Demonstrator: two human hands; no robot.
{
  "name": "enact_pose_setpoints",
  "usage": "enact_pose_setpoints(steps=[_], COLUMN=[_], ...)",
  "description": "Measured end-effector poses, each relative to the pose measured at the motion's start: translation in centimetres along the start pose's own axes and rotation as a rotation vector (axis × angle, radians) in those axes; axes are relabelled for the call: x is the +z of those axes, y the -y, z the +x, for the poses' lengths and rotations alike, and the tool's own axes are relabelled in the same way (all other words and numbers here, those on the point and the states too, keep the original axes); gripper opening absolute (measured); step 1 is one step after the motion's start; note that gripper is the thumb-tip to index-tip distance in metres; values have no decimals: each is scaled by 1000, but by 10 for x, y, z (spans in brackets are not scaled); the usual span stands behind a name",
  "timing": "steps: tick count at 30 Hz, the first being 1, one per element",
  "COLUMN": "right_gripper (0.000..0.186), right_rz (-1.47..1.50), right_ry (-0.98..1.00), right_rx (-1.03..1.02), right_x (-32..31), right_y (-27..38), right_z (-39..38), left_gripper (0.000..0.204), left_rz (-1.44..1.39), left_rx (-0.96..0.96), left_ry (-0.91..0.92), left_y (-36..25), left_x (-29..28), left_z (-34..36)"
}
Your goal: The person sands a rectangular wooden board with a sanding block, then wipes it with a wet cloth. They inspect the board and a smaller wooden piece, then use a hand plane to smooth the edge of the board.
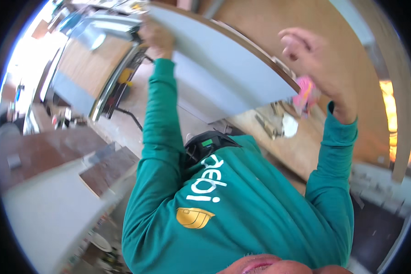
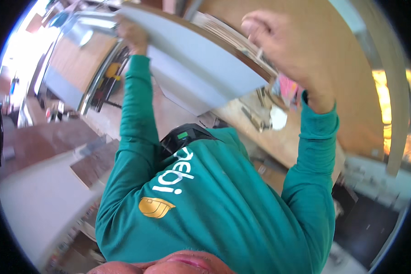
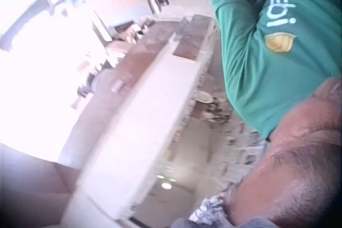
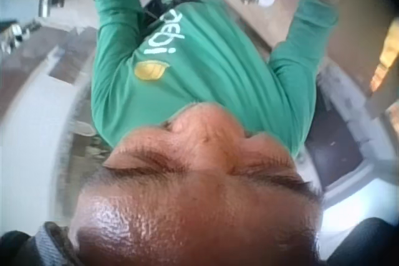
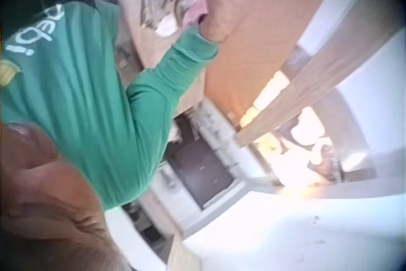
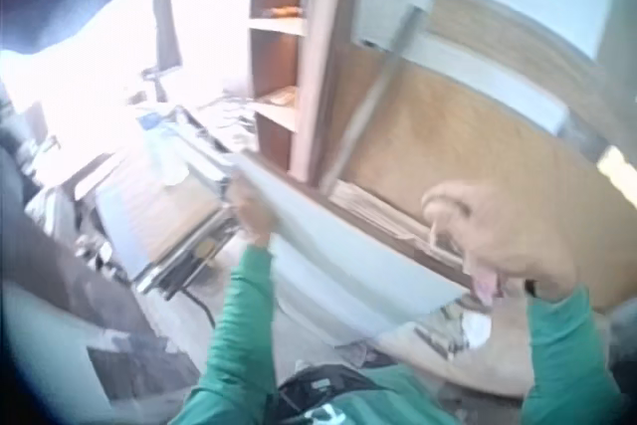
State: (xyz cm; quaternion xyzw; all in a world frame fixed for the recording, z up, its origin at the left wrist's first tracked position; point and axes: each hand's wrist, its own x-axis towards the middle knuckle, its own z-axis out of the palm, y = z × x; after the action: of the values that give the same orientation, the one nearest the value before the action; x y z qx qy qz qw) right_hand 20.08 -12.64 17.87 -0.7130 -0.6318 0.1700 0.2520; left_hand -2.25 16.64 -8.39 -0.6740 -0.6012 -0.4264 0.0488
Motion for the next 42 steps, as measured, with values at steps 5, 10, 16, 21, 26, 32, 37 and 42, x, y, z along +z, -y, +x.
enact_pose_setpoints(steps=[5, 10, 16, 21, 26, 32, 37, 42], right_gripper=[36, 30, 34, 42, 72, 84, 74, 77], right_rz=[310, 307, -127, 43, -128, -78, 117, -68], right_ry=[-351, -304, 21, -83, -239, -138, 115, 99], right_rx=[324, 632, 977, 1054, 1153, 1326, 1341, 1224], right_x=[-35, 35, 173, 250, 250, 260, 288, 292], right_y=[-71, -226, -392, -469, -490, -549, -640, -659], right_z=[-88, -169, -269, -337, -309, -254, -283, -315], left_gripper=[74, 50, 43, 35, 34, 34, 33, 33], left_rz=[-57, -261, -1599, -1878, -1245, -830, -673, -555], left_rx=[135, -19, -225, -155, -166, -156, -123, -112], left_ry=[-286, -261, 319, 782, 400, 179, 84, 2], left_y=[33, 37, 184, 147, 113, 77, 42, 17], left_x=[-15, -26, -31, -58, -84, -117, -127, -113], left_z=[15, 16, 51, 57, 59, 49, 44, 30])
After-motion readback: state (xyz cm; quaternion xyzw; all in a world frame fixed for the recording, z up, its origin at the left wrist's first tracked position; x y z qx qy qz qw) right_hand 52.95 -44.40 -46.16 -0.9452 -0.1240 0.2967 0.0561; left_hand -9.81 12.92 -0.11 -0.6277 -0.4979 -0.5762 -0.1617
